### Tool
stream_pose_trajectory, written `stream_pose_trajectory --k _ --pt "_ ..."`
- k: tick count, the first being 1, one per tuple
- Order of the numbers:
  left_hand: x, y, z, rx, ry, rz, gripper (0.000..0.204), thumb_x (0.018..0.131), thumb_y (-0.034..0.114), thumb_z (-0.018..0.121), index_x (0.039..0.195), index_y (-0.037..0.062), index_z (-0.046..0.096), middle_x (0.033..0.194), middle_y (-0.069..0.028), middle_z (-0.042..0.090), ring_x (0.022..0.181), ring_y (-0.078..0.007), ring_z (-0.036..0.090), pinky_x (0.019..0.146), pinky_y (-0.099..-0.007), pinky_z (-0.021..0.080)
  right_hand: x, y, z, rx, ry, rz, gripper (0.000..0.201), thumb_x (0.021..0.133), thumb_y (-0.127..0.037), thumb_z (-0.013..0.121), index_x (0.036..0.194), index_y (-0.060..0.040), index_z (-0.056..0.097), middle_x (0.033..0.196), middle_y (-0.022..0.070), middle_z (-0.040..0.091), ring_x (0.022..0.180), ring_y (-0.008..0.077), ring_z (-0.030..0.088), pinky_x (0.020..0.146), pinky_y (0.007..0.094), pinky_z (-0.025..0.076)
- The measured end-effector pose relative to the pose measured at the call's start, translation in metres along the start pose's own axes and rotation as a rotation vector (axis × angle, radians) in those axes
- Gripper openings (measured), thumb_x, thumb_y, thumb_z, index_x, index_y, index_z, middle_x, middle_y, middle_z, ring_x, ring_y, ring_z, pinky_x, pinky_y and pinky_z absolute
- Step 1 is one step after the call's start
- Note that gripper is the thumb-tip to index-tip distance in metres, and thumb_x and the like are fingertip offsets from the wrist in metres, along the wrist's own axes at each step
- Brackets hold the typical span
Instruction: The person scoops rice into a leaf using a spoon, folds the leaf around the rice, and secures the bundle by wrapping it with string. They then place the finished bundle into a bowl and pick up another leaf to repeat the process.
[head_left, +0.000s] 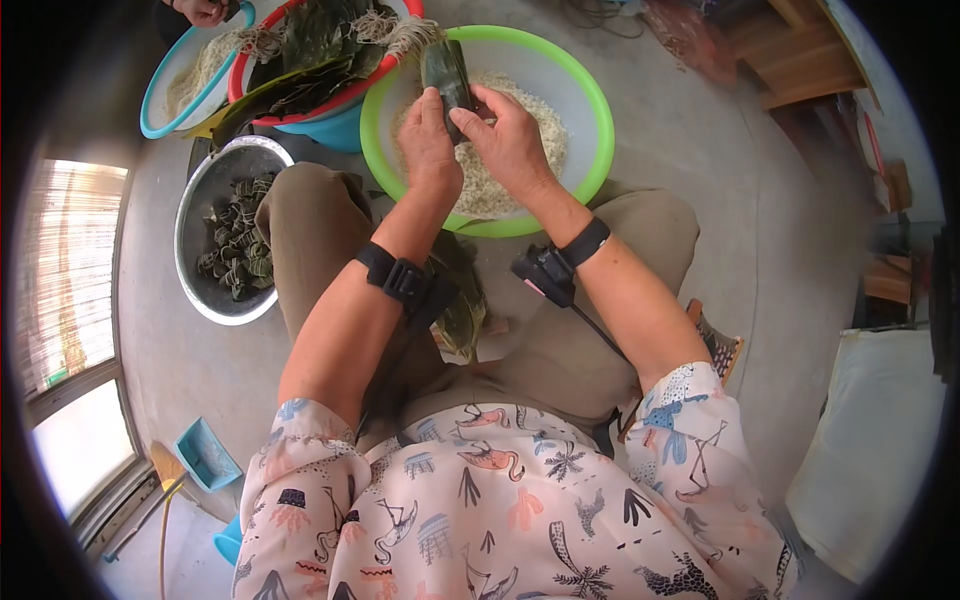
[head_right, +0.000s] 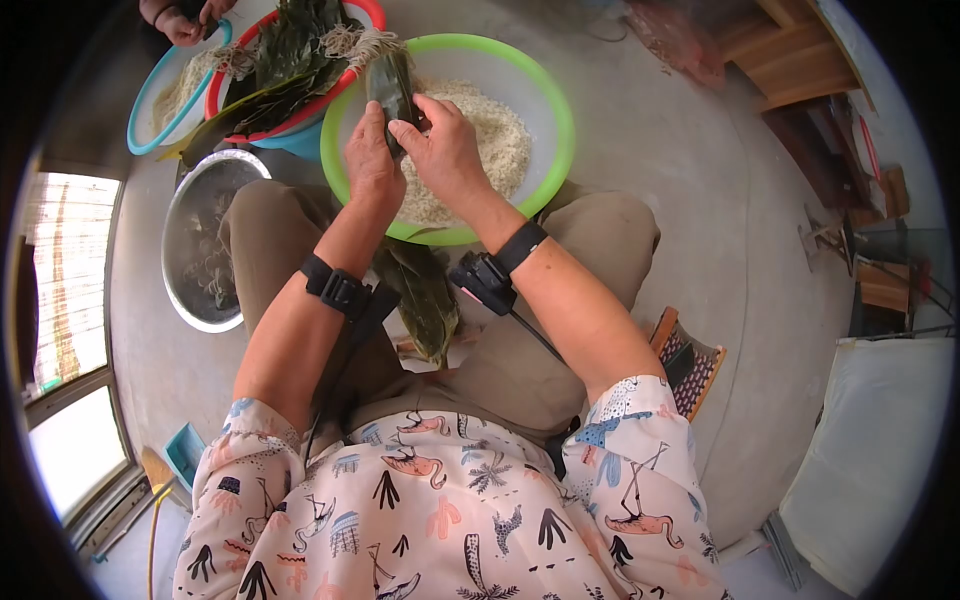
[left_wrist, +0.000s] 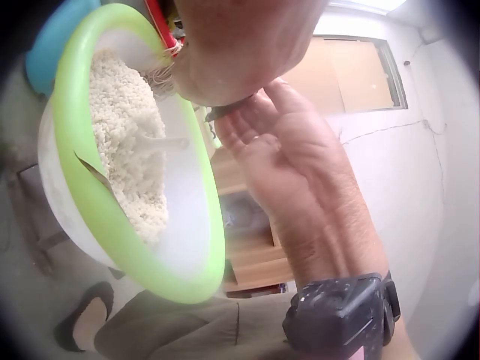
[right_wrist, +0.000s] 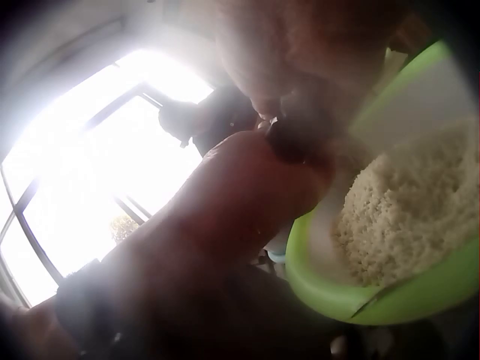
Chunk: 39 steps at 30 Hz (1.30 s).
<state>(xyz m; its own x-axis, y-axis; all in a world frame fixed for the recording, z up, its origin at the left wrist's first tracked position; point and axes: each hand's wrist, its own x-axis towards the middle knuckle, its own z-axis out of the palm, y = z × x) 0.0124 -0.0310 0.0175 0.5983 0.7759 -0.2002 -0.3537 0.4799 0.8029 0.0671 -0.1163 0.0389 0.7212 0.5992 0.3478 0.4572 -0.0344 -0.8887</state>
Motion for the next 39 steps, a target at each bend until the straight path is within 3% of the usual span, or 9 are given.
stream_pose_trajectory --k 8,11,20,23,26,28,31,35,39 --pt "-0.001 -0.004 -0.006 0.037 -0.01 -0.096 0.031 0.101 0.031 0.047 0.106 0.0045 0.061 0.095 -0.0037 0.063 0.081 -0.0128 0.059 0.071 -0.0303 0.049 -0.002 0.002 -0.002 0.32 -0.066 0.225 0.036 0.084 -0.013 0.069 0.112 0.0073 0.06 0.091 0.0124 0.069 0.079 0.0144 0.065 0.069 0.028 0.053" --pt "-0.007 0.0 -0.004 0.057 0.01 -0.183 0.031 0.1 0.035 0.047 0.107 0.0078 0.059 0.098 -0.0042 0.062 0.082 -0.014 0.06 0.069 -0.033 0.052 -0.005 -0.005 -0.007 0.341 -0.144 0.344 0.034 0.089 -0.013 0.064 0.118 0.0037 0.06 0.103 0.007 0.068 0.092 0.0107 0.062 0.082 0.0264 0.05" --pt "-0.008 -0.002 -0.004 0.01 -0.064 -0.14 0.031 0.1 0.035 0.046 0.106 0.0069 0.058 0.095 -0.0054 0.064 0.083 -0.016 0.064 0.063 -0.0344 0.057 -0.004 0.003 -0.007 0.304 -0.159 0.324 0.037 0.088 -0.013 0.065 0.121 0.0031 0.059 0.103 0.0068 0.067 0.091 0.0109 0.062 0.081 0.0267 0.05" --pt "-0.008 -0.001 -0.002 0.04 -0.056 -0.156 0.031 0.1 0.034 0.045 0.105 0.0062 0.059 0.095 -0.0053 0.064 0.082 -0.0158 0.064 0.062 -0.0331 0.057 -0.003 0.006 -0.005 0.246 -0.087 0.215 0.032 0.081 -0.014 0.068 0.106 0.0066 0.063 0.091 0.013 0.068 0.08 0.016 0.064 0.072 0.0303 0.052" --pt "-0.011 0.003 0.001 0.066 -0.04 -0.161 0.032 0.101 0.034 0.045 0.106 0.0064 0.059 0.095 -0.0048 0.064 0.082 -0.0152 0.064 0.062 -0.0329 0.057 -0.003 0.008 -0.007 0.281 -0.103 0.304 0.034 0.08 -0.017 0.069 0.106 0.0053 0.065 0.1 0.0155 0.064 0.087 0.0202 0.064 0.075 0.0321 0.052" --pt "-0.009 0.003 0.002 0.063 -0.032 -0.16 0.032 0.1 0.034 0.045 0.106 0.0067 0.059 0.094 -0.0046 0.064 0.08 -0.0146 0.063 0.062 -0.0324 0.056 -0.004 0.013 -0.008 0.023 -0.089 0.198 0.037 0.084 -0.02 0.067 0.115 0.0014 0.065 0.115 0.0117 0.06 0.104 0.0181 0.059 0.087 0.0315 0.048" --pt "-0.009 0.005 0.002 0.061 -0.01 -0.168 0.031 0.1 0.035 0.046 0.106 0.0073 0.059 0.094 -0.004 0.064 0.079 -0.0135 0.062 0.06 -0.0311 0.054 -0.002 0.016 -0.007 -0.015 -0.063 0.12 0.04 0.079 -0.024 0.072 0.11 0.0005 0.067 0.113 0.0162 0.057 0.099 0.0263 0.061 0.079 0.0337 0.053" --pt "-0.008 0.007 0.001 0.062 0.0 -0.166 0.03 0.1 0.034 0.048 0.104 0.0074 0.06 0.091 -0.0036 0.063 0.075 -0.0125 0.061 0.058 -0.0296 0.051 0.0 0.01 -0.012 0.033 -0.096 0.144 0.039 0.081 -0.024 0.07 0.11 0.0027 0.066 0.113 0.0169 0.057 0.1 0.0252 0.061 0.08 0.0324 0.052" --pt "-0.003 0.004 -0.005 0.113 -0.068 -0.143 0.033 0.1 0.037 0.048 0.107 0.0064 0.059 0.091 -0.0048 0.063 0.075 -0.0147 0.06 0.061 -0.0339 0.052 0.009 0.008 -0.021 0.239 -0.098 0.273 0.035 0.087 -0.026 0.066 0.108 0.0026 0.067 0.092 0.0066 0.061 0.086 0.0181 0.06 0.073 0.03 0.049"
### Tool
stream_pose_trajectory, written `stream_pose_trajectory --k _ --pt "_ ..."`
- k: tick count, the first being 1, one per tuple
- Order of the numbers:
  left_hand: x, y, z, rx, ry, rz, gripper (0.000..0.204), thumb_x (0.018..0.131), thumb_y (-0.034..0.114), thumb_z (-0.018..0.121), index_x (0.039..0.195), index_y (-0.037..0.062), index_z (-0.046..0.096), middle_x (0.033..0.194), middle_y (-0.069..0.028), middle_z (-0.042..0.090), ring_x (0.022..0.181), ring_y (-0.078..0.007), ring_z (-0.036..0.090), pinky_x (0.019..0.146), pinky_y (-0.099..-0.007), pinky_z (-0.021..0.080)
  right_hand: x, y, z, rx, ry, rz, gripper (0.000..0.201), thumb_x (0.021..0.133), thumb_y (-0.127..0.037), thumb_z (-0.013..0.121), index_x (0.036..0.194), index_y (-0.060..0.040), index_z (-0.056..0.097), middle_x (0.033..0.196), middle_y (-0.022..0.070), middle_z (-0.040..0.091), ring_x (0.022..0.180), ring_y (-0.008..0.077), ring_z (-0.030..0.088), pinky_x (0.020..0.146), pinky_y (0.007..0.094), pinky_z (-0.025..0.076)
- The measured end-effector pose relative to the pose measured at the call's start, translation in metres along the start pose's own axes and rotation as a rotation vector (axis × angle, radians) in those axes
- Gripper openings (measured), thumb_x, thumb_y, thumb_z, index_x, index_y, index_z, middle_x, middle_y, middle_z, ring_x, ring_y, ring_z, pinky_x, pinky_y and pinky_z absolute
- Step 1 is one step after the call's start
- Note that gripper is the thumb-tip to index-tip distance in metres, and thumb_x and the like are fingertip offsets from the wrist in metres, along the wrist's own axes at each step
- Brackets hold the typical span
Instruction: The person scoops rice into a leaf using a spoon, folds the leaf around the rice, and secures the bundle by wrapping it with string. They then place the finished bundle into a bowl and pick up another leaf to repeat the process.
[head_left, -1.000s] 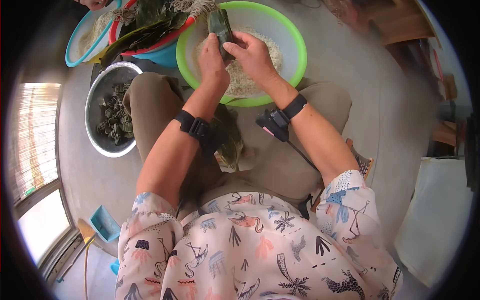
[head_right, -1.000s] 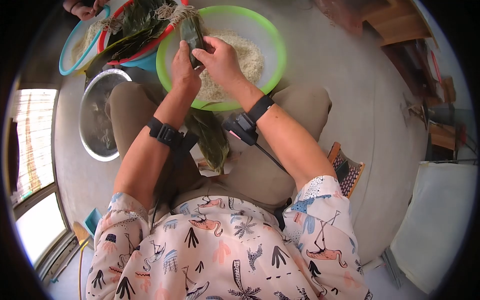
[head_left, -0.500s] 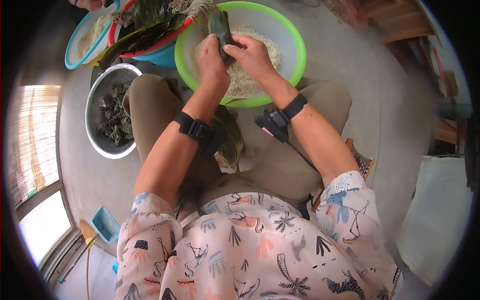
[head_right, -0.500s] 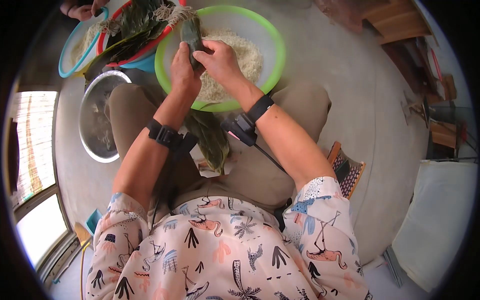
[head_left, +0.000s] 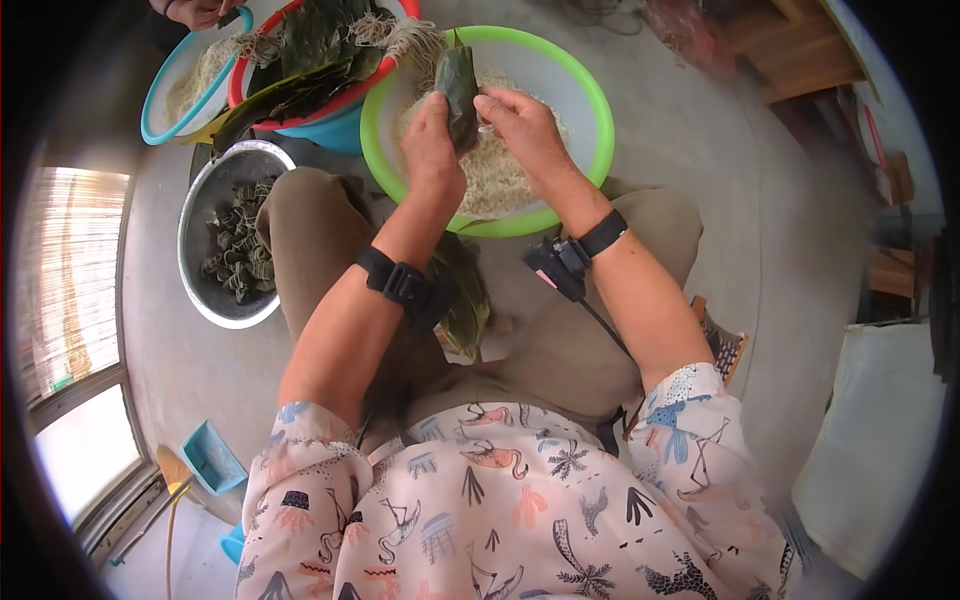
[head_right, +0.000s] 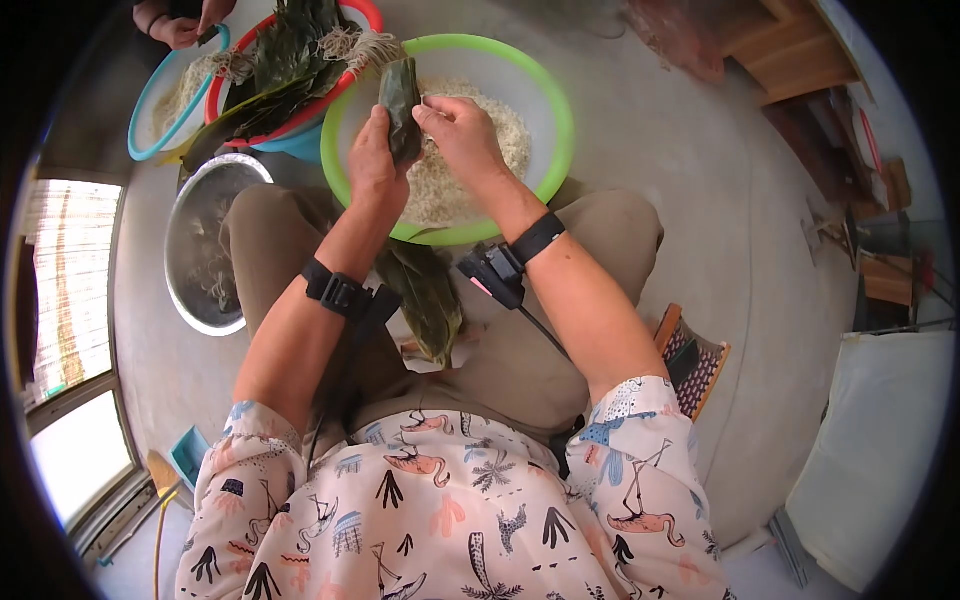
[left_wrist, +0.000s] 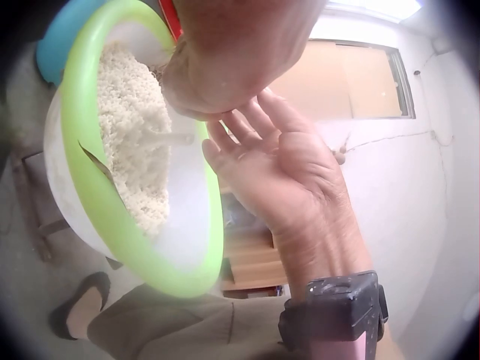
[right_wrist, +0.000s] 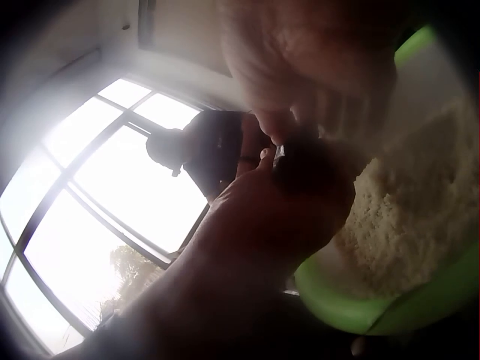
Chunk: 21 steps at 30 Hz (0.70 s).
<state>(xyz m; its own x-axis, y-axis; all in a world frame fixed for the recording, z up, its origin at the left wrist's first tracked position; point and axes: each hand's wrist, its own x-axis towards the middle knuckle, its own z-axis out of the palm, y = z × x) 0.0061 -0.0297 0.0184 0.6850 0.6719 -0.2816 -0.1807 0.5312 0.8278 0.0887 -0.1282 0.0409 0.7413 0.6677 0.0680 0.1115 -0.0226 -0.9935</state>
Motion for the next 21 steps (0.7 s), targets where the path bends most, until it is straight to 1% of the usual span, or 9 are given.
stream_pose_trajectory --k 1,2,4,9,11,14,16,18,21 --pt "-0.002 -0.001 0.002 -0.01 0.007 0.009 0.032 0.1 0.036 0.049 0.106 0.0059 0.059 0.089 -0.0045 0.063 0.073 -0.0144 0.06 0.06 -0.0332 0.051 0.0 -0.006 -0.002 0.102 0.019 0.131 0.034 0.089 -0.027 0.065 0.106 0.0018 0.068 0.083 0.002 0.061 0.079 0.0146 0.058 0.069 0.0287 0.048" --pt "-0.003 -0.001 0.004 -0.02 0.014 0.017 0.031 0.099 0.035 0.049 0.105 0.0054 0.059 0.087 -0.0043 0.063 0.071 -0.0141 0.059 0.059 -0.0324 0.051 0.001 -0.01 -0.005 0.101 0.02 0.132 0.034 0.089 -0.027 0.065 0.106 0.0018 0.068 0.083 0.002 0.061 0.079 0.0146 0.058 0.069 0.0287 0.048" --pt "-0.001 -0.004 0.002 -0.018 -0.002 0.024 0.031 0.099 0.034 0.05 0.104 0.0051 0.06 0.087 -0.004 0.063 0.071 -0.0136 0.059 0.058 -0.0317 0.05 0.001 -0.016 -0.008 0.234 -0.036 0.244 0.033 0.09 -0.031 0.065 0.1 0.0011 0.069 0.071 -0.0042 0.056 0.068 0.0082 0.051 0.061 0.0261 0.043" --pt "-0.001 -0.012 -0.002 -0.016 -0.043 0.076 0.03 0.099 0.033 0.05 0.102 0.0045 0.061 0.086 -0.0033 0.062 0.07 -0.0126 0.058 0.059 -0.0295 0.049 0.006 -0.007 -0.006 0.106 -0.094 0.222 0.03 0.089 -0.03 0.066 0.091 0.0 0.069 0.07 -0.0055 0.055 0.064 0.0045 0.046 0.057 0.0235 0.039" --pt "-0.001 -0.014 -0.003 -0.034 -0.027 0.08 0.027 0.098 0.027 0.055 0.099 0.0022 0.066 0.084 0.0004 0.06 0.074 -0.0075 0.053 0.064 -0.0254 0.045 0.006 -0.004 -0.005 0.016 -0.103 0.184 0.029 0.089 -0.029 0.066 0.088 -0.0006 0.069 0.069 -0.0059 0.055 0.063 0.0041 0.045 0.057 0.023 0.039" --pt "-0.001 -0.016 -0.006 0.126 -0.07 0.202 0.028 0.098 0.027 0.055 0.097 0.0015 0.067 0.085 0.001 0.061 0.074 -0.0059 0.052 0.066 -0.0237 0.043 0.001 -0.01 -0.002 0.122 -0.094 0.177 0.024 0.088 -0.026 0.068 0.087 -0.0021 0.069 0.071 -0.0058 0.056 0.063 0.0037 0.045 0.057 0.0227 0.038" --pt "-0.004 -0.013 -0.004 0.153 -0.076 0.225 0.029 0.098 0.027 0.055 0.098 0.0005 0.067 0.086 0.0004 0.061 0.076 -0.0061 0.052 0.067 -0.0238 0.043 0.0 -0.011 -0.003 0.296 -0.092 0.219 0.02 0.087 -0.024 0.069 0.085 -0.004 0.068 0.072 -0.005 0.058 0.064 0.004 0.046 0.057 0.0228 0.037" --pt "-0.004 -0.013 -0.002 0.179 -0.081 0.246 0.03 0.098 0.027 0.055 0.099 -0.0005 0.067 0.088 -0.0002 0.061 0.077 -0.0063 0.052 0.068 -0.0239 0.043 0.001 -0.009 -0.003 0.319 -0.087 0.247 0.018 0.087 -0.023 0.069 0.085 -0.0052 0.068 0.073 -0.005 0.059 0.064 0.0042 0.046 0.058 0.0224 0.036" --pt "-0.004 -0.014 -0.002 0.236 -0.077 0.288 0.031 0.097 0.025 0.055 0.108 -0.0015 0.067 0.091 -0.0021 0.062 0.081 -0.008 0.054 0.072 -0.0249 0.045 0.0 -0.009 -0.004 0.364 -0.076 0.294 0.015 0.086 -0.022 0.069 0.085 -0.0074 0.067 0.075 -0.0053 0.06 0.064 0.0044 0.046 0.058 0.0217 0.036"
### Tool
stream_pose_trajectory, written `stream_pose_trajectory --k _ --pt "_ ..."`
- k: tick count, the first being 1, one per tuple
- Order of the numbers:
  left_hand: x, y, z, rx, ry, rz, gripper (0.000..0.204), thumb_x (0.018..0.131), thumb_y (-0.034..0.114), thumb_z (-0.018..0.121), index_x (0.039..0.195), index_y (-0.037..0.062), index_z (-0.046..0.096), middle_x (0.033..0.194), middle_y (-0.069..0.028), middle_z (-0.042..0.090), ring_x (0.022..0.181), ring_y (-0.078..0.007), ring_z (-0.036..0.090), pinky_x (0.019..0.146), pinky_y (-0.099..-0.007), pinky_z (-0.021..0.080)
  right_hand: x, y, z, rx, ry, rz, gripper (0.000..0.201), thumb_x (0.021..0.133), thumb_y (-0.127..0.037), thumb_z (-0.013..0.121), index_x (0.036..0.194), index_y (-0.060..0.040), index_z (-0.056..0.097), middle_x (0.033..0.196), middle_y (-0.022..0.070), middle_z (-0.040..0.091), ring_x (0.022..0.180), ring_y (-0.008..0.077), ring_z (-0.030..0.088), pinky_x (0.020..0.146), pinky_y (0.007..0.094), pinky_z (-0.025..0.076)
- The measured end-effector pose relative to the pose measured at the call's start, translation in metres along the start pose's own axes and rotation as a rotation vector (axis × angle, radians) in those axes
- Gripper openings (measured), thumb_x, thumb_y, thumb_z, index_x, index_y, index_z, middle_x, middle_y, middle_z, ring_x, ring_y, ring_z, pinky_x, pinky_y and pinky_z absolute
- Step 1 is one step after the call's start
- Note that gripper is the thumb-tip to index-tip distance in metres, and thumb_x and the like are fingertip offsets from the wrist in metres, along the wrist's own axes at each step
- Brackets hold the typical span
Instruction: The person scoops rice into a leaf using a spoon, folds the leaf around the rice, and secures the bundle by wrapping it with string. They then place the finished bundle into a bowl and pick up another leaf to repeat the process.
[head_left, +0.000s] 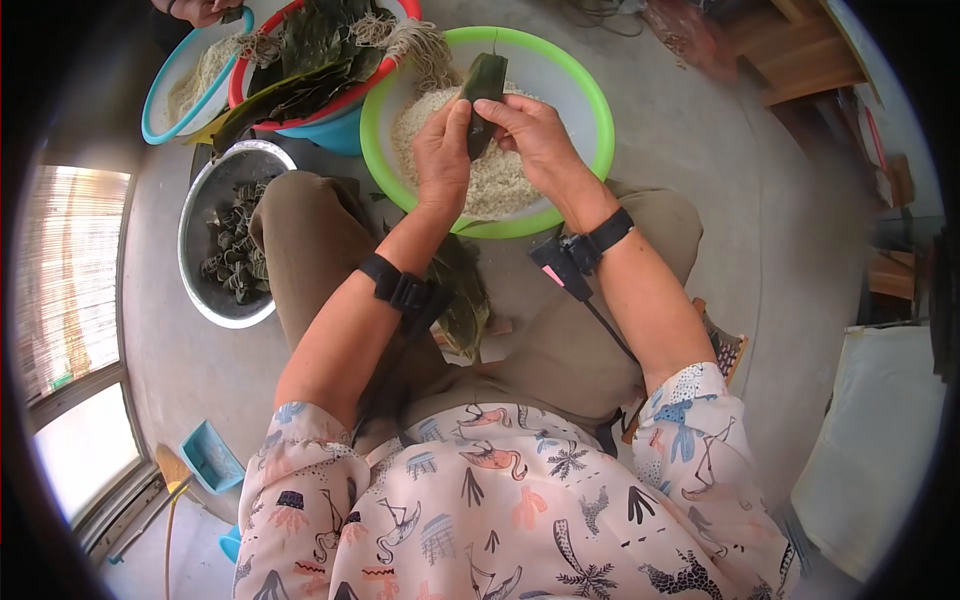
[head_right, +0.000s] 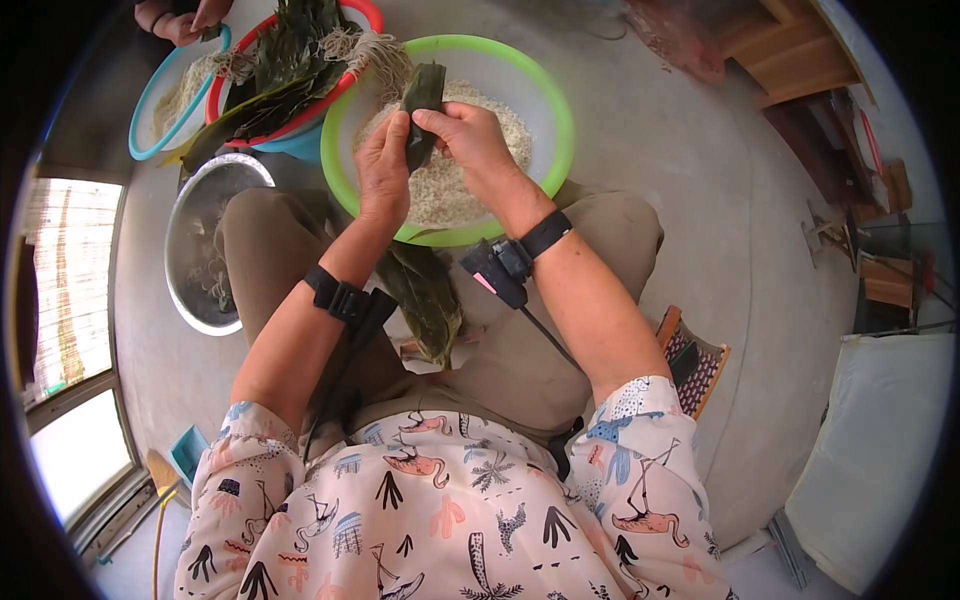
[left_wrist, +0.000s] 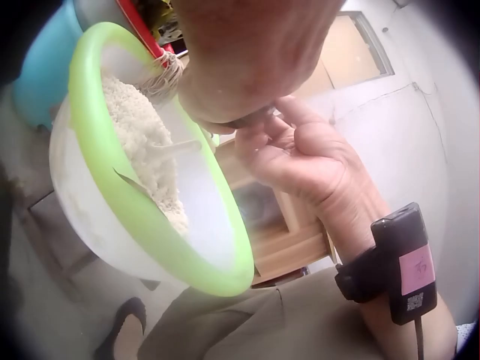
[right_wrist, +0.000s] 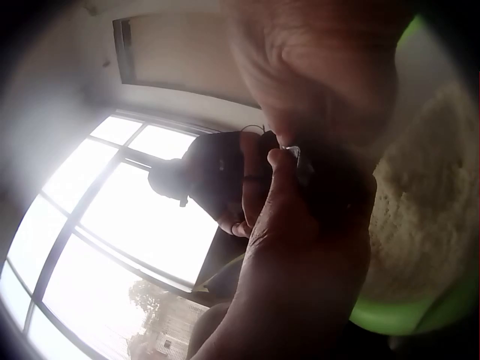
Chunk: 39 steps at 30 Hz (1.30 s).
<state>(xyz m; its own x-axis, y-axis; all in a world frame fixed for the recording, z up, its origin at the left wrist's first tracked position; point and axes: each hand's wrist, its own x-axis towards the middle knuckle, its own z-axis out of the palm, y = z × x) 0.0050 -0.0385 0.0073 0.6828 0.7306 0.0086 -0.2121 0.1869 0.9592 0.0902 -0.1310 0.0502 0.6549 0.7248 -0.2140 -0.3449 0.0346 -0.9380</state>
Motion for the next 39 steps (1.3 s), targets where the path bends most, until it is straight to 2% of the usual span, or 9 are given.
stream_pose_trajectory --k 3,5,12,15,20,29,33,35,39 --pt "-0.001 0.003 0.002 0.072 -0.015 0.038 0.033 0.099 0.03 0.055 0.112 0.0014 0.065 0.091 0.0024 0.06 0.08 -0.0048 0.053 0.068 -0.0214 0.044 -0.001 -0.001 -0.001 0.027 0.0 0.021 0.013 0.086 -0.022 0.069 0.086 -0.0088 0.067 0.076 -0.0055 0.06 0.065 0.0045 0.046 0.059 0.0215 0.036" --pt "-0.001 0.006 0.002 0.045 -0.01 0.016 0.034 0.097 0.023 0.055 0.122 0.0021 0.063 0.099 -0.0049 0.063 0.088 -0.0095 0.056 0.078 -0.0249 0.046 -0.001 0.0 -0.002 0.032 -0.005 0.027 0.013 0.086 -0.022 0.069 0.087 -0.0092 0.068 0.077 -0.0055 0.06 0.066 0.0044 0.046 0.06 0.0214 0.036" --pt "-0.002 0.011 0.005 0.061 0.017 -0.004 0.041 0.098 0.026 0.053 0.131 0.0015 0.055 0.106 -0.0075 0.063 0.091 -0.0094 0.056 0.079 -0.0245 0.046 -0.001 -0.001 -0.004 0.022 -0.034 0.016 0.014 0.087 -0.022 0.068 0.092 -0.0088 0.068 0.081 -0.0057 0.061 0.068 0.0042 0.047 0.062 0.0207 0.037" --pt "0.0 0.006 0.002 0.1 0.021 0.051 0.042 0.098 0.029 0.053 0.127 -0.0016 0.057 0.1 -0.0061 0.063 0.087 -0.0087 0.055 0.077 -0.0241 0.046 -0.002 -0.001 -0.006 0.023 -0.038 -0.001 0.014 0.086 -0.023 0.069 0.088 -0.0093 0.068 0.079 -0.0056 0.062 0.067 0.0046 0.047 0.062 0.0219 0.037" --pt "0.001 0.001 -0.005 0.027 -0.16 -0.116 0.038 0.099 0.038 0.05 0.099 0.0019 0.061 0.086 -0.0008 0.058 0.075 -0.0075 0.052 0.066 -0.0235 0.043 -0.003 -0.001 -0.008 0.018 -0.046 -0.019 0.014 0.086 -0.023 0.069 0.087 -0.0093 0.068 0.078 -0.0055 0.062 0.067 0.0045 0.047 0.062 0.0219 0.037" --pt "-0.002 0.002 -0.005 0.119 -0.144 -0.061 0.038 0.1 0.039 0.049 0.098 0.0025 0.06 0.082 -0.0007 0.057 0.072 -0.0072 0.05 0.063 -0.0245 0.043 -0.004 0.001 -0.01 -0.04 -0.057 -0.019 0.013 0.088 -0.023 0.068 0.092 -0.0109 0.067 0.082 -0.0073 0.06 0.07 0.0034 0.047 0.064 0.0202 0.037" --pt "-0.005 0.007 -0.005 0.162 -0.127 -0.065 0.037 0.1 0.038 0.048 0.096 0.0027 0.059 0.081 -0.0009 0.057 0.07 -0.0067 0.05 0.062 -0.0244 0.043 -0.007 -0.001 -0.005 -0.047 0.0 -0.037 0.016 0.087 -0.022 0.068 0.086 -0.0055 0.068 0.075 -0.0049 0.059 0.065 0.0037 0.045 0.058 0.0217 0.035" --pt "-0.003 0.006 -0.004 0.094 -0.111 -0.064 0.033 0.1 0.031 0.051 0.086 0.0014 0.058 0.074 0.0 0.052 0.066 -0.0067 0.045 0.057 -0.0254 0.038 -0.009 -0.003 -0.003 -0.046 0.002 -0.039 0.017 0.087 -0.022 0.068 0.086 -0.0048 0.068 0.074 -0.0048 0.059 0.065 0.0038 0.045 0.058 0.0219 0.036" --pt "0.0 0.002 -0.006 0.143 -0.128 -0.003 0.031 0.101 0.029 0.049 0.088 0.0028 0.058 0.074 -0.0001 0.052 0.066 -0.0069 0.048 0.054 -0.025 0.041 -0.012 -0.007 -0.003 -0.076 -0.007 -0.023 0.019 0.087 -0.023 0.067 0.088 -0.0039 0.069 0.076 -0.004 0.06 0.069 0.004 0.049 0.061 0.0223 0.039"
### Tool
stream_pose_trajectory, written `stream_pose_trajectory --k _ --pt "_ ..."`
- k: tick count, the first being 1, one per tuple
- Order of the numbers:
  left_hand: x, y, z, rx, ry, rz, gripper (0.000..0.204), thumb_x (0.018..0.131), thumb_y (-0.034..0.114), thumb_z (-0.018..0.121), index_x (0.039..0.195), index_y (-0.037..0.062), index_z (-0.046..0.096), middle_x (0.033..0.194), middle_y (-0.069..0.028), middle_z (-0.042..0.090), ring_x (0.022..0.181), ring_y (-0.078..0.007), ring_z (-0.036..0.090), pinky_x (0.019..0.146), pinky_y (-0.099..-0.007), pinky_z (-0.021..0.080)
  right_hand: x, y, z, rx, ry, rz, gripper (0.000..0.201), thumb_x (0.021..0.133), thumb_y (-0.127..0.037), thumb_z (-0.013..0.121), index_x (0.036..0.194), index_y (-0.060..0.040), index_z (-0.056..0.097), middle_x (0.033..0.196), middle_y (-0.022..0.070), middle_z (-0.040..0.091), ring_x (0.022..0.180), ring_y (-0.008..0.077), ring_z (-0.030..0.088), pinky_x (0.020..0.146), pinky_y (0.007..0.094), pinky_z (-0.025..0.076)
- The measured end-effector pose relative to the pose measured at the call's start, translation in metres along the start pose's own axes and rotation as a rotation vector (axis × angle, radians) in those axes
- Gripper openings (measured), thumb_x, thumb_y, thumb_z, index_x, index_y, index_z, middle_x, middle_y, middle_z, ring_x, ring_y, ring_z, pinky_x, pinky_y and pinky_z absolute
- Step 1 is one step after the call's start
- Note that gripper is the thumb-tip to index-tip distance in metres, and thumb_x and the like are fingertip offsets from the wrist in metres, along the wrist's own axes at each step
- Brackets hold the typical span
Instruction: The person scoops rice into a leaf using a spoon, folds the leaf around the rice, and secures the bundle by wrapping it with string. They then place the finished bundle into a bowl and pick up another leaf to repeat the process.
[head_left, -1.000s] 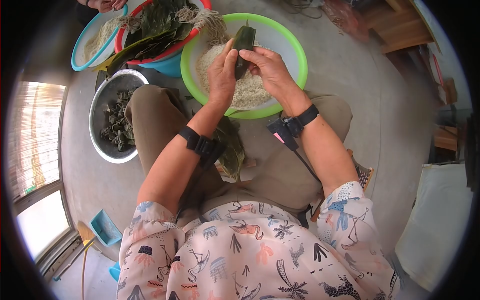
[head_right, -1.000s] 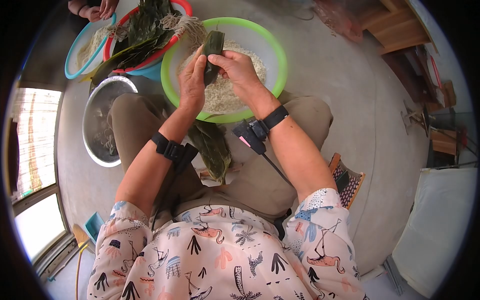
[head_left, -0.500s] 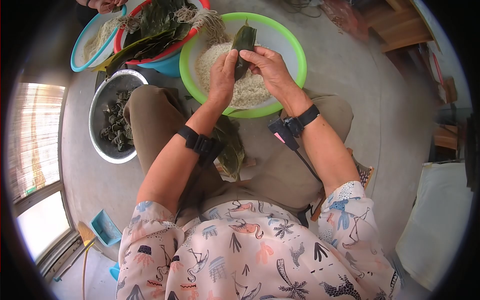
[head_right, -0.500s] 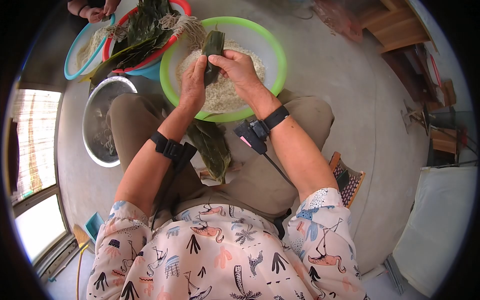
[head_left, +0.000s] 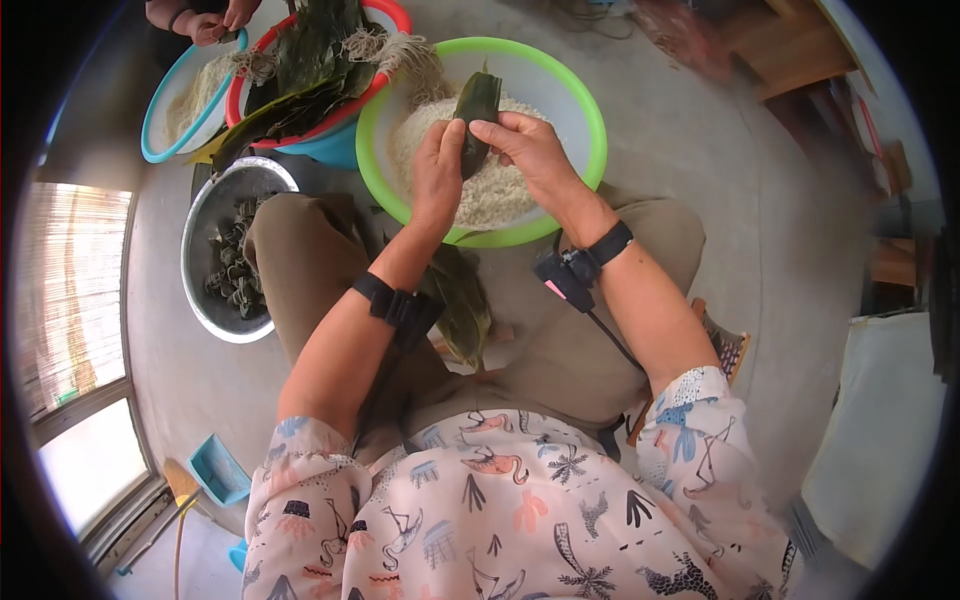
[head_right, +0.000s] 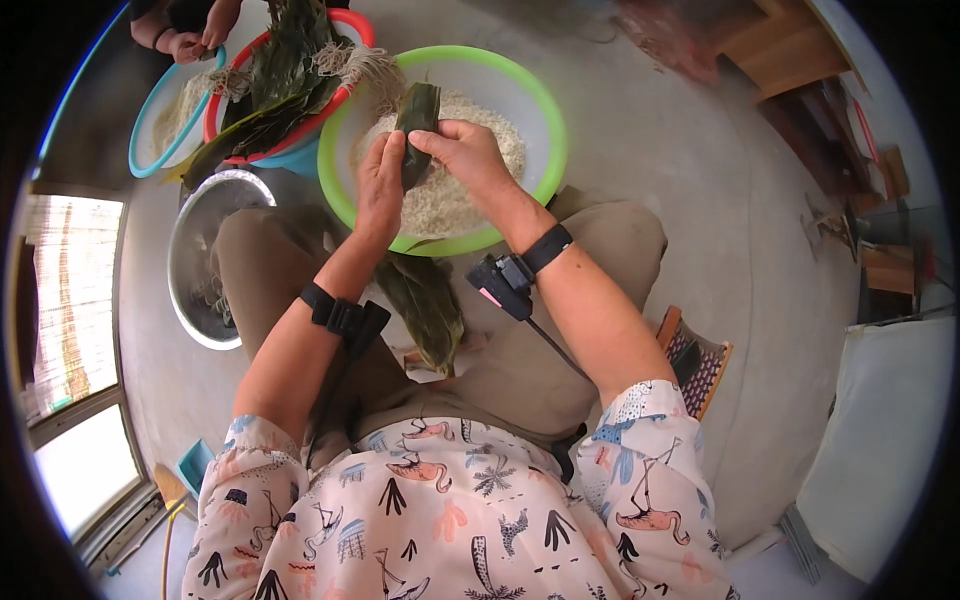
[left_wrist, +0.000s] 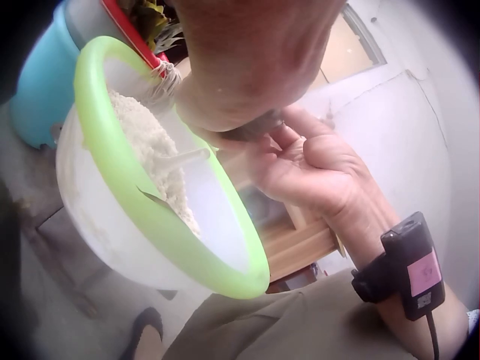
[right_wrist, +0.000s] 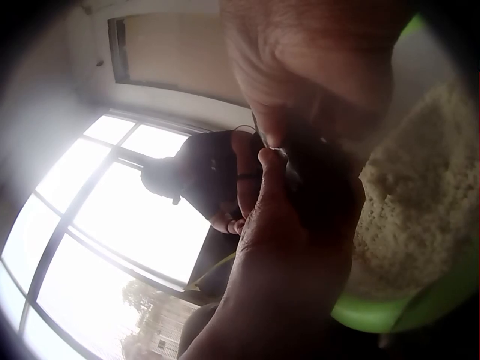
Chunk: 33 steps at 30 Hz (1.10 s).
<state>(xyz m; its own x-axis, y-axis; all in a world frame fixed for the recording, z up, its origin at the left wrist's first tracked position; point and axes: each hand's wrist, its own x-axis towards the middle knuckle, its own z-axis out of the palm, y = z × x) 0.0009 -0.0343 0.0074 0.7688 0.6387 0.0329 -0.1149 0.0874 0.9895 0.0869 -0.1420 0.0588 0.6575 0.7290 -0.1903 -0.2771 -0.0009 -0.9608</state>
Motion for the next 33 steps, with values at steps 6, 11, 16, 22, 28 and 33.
stream_pose_trajectory --k 6,11,16,22,28,33 --pt "-0.007 0.022 -0.005 -0.142 -0.026 -0.196 0.033 0.1 0.039 0.047 0.101 0.0079 0.057 0.078 -0.0016 0.058 0.064 -0.0106 0.058 0.049 -0.0259 0.05 0.007 0.003 -0.013 -0.078 0.05 -0.063 0.027 0.087 -0.023 0.067 0.102 0.0002 0.065 0.088 0.0013 0.063 0.071 0.0088 0.055 0.067 0.0245 0.045" --pt "0.001 0.025 -0.018 -0.28 -0.116 -0.411 0.037 0.1 0.042 0.042 0.109 0.0086 0.054 0.084 -0.0058 0.063 0.069 -0.0161 0.062 0.049 -0.0274 0.048 0.012 -0.011 -0.024 -0.834 0.325 -0.603 0.041 0.081 -0.013 0.067 0.12 -0.0055 0.059 0.11 0.0064 0.062 0.083 0.0204 0.062 0.077 0.0313 0.05" --pt "0.0 0.028 -0.019 -0.321 -0.227 -0.479 0.036 0.102 0.039 0.038 0.108 0.0057 0.052 0.083 -0.0084 0.06 0.069 -0.0171 0.06 0.049 -0.0282 0.044 0.019 -0.012 -0.026 -1.155 0.145 -1.015 0.045 0.079 -0.005 0.064 0.122 -0.0178 0.06 0.126 0.001 0.059 0.119 0.0259 0.053 0.098 0.0403 0.044" --pt "0.001 0.036 -0.021 -0.297 -0.289 -0.482 0.037 0.102 0.038 0.037 0.107 0.0045 0.052 0.081 -0.0082 0.059 0.068 -0.016 0.057 0.049 -0.0276 0.042 0.025 -0.008 -0.028 -1.245 0.068 -1.08 0.031 0.08 -0.006 0.062 0.107 -0.0193 0.069 0.119 -0.0029 0.064 0.121 0.0224 0.053 0.101 0.0424 0.042" --pt "0.0 0.041 -0.021 -0.273 -0.361 -0.464 0.035 0.103 0.036 0.036 0.108 0.0048 0.051 0.08 -0.0089 0.058 0.067 -0.0159 0.057 0.049 -0.0278 0.041 0.022 -0.013 -0.032 -1.233 0.079 -1.078 0.025 0.077 -0.008 0.064 0.099 -0.0192 0.071 0.101 -0.0052 0.07 0.114 0.0205 0.058 0.102 0.0422 0.041" --pt "-0.001 0.045 -0.019 -0.325 -0.369 -0.48 0.036 0.103 0.036 0.035 0.109 0.0044 0.051 0.08 -0.0094 0.058 0.067 -0.016 0.056 0.05 -0.0279 0.041 0.023 -0.012 -0.033 -1.156 0.107 -1.103 0.023 0.073 -0.006 0.068 0.094 -0.0162 0.072 0.094 0.001 0.07 0.1 0.0219 0.063 0.095 0.0394 0.046"
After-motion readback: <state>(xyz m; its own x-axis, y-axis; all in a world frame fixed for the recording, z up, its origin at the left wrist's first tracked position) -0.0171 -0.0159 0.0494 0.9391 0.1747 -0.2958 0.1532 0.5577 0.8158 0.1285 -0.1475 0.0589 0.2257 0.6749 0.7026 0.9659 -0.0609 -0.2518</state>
